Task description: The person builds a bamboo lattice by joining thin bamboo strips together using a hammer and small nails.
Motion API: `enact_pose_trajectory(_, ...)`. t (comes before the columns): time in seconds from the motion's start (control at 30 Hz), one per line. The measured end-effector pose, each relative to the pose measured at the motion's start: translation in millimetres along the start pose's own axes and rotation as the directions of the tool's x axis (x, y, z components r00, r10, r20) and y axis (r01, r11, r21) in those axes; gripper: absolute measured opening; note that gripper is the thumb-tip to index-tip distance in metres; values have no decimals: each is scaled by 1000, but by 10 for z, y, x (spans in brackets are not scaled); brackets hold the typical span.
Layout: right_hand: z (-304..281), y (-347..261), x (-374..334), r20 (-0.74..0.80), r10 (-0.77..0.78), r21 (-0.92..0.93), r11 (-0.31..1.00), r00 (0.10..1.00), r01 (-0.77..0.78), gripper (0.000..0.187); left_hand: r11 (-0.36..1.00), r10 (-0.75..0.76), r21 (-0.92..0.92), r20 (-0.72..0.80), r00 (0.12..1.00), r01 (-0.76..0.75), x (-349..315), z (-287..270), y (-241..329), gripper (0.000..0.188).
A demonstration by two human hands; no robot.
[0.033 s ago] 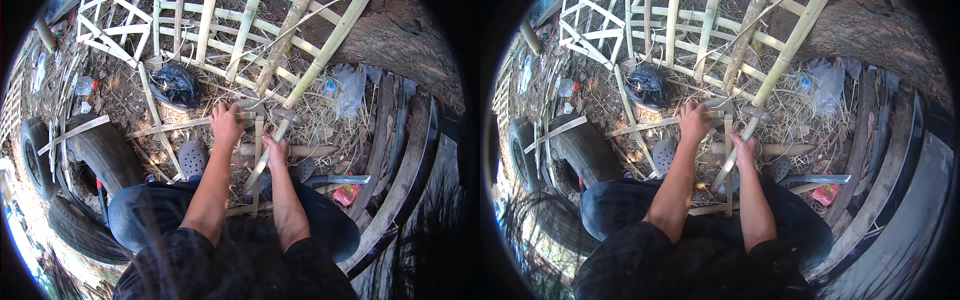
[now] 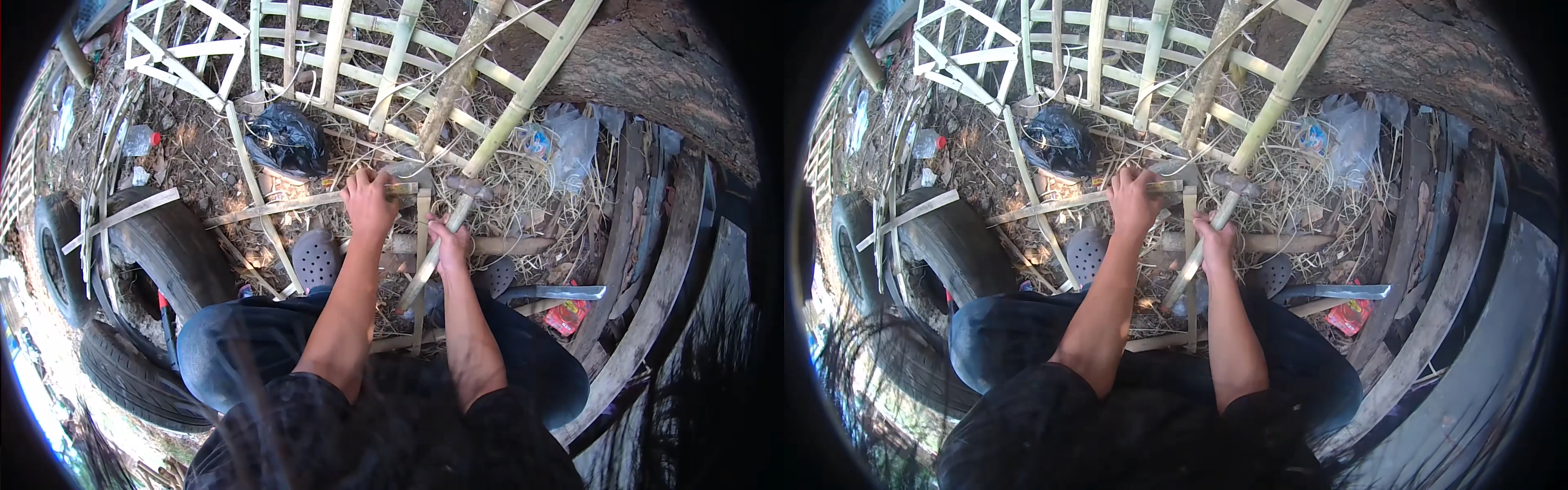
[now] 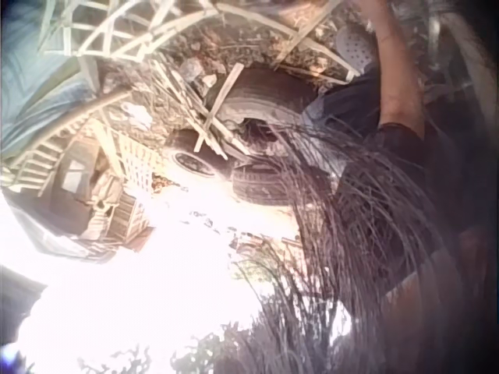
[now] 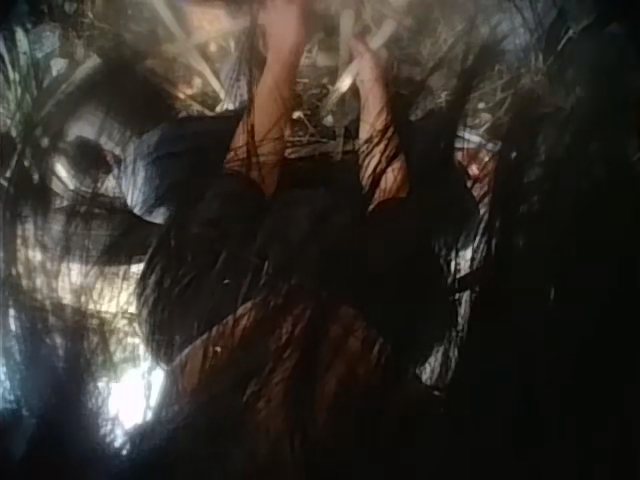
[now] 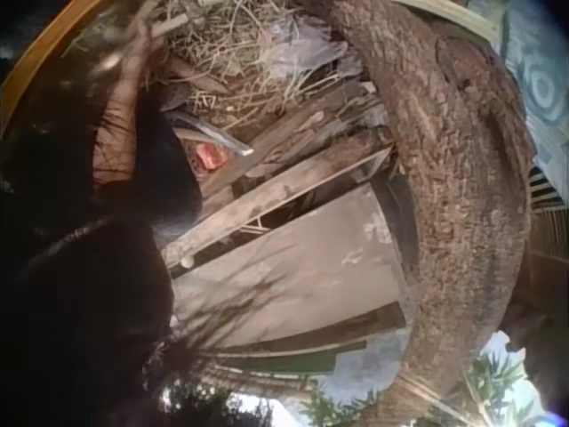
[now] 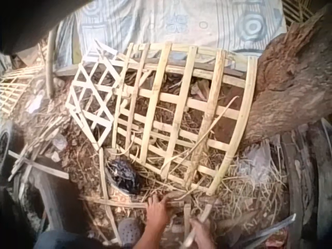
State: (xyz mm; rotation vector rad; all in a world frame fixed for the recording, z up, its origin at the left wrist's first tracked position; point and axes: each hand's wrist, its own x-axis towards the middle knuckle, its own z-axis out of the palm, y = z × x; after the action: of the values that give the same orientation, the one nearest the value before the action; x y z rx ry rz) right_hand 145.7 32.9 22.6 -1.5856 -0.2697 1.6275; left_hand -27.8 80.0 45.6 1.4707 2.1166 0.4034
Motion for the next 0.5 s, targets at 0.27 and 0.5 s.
enact_pose_trajectory(0.27,70,-12,-7,-80,-24,21,999,996,26,27,986,135,-90,-80,988,-142,-23,51,-74,30)
enact_pose_trajectory(0.5,110,15,15,-114,-63,24,998,991,66,31,951,161,-269,5,987,-154,26,-23,-114,31)
